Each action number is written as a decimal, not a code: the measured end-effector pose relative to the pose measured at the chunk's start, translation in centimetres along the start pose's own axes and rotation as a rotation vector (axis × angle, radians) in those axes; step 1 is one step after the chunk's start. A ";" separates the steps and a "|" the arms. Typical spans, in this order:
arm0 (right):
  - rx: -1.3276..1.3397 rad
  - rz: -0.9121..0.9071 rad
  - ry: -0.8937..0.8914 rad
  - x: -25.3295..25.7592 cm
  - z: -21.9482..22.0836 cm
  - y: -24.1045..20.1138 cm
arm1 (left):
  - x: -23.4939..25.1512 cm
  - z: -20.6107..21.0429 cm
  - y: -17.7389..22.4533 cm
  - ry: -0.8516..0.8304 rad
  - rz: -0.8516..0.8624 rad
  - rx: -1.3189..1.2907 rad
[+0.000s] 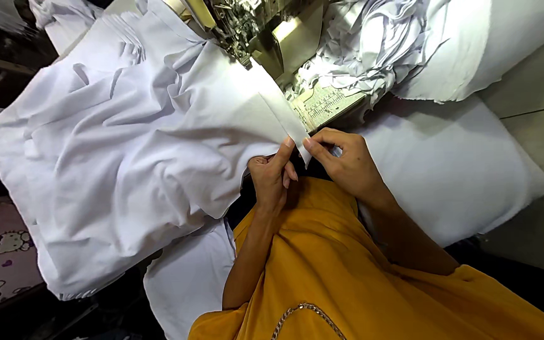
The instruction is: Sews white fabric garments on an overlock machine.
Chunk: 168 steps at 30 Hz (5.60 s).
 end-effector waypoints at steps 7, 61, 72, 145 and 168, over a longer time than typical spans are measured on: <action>-0.126 0.042 -0.078 0.5 -0.7 0.2 | 0.2 -0.1 -0.1 0.029 -0.040 0.036; 0.045 -0.150 0.127 7.2 3.8 -1.0 | 9.0 -7.2 16.3 -0.085 0.340 0.915; -0.750 -0.568 -0.193 5.0 8.4 -1.5 | 10.7 -8.2 19.4 0.484 0.718 1.091; -0.223 0.051 -1.118 17.8 7.4 -14.7 | -0.9 -7.3 12.0 -0.099 1.011 1.198; 0.635 0.508 -0.550 4.7 3.8 -9.1 | 1.4 0.2 2.8 -0.141 0.953 1.056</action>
Point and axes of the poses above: each hand's wrist, its own x-axis towards the middle knuckle, its own z-axis out of the palm, y = z × x, the point moved 5 cm from there along x, towards the middle knuckle, and after that the axes turned 5 degrees about -z, right-handed, at the moved point
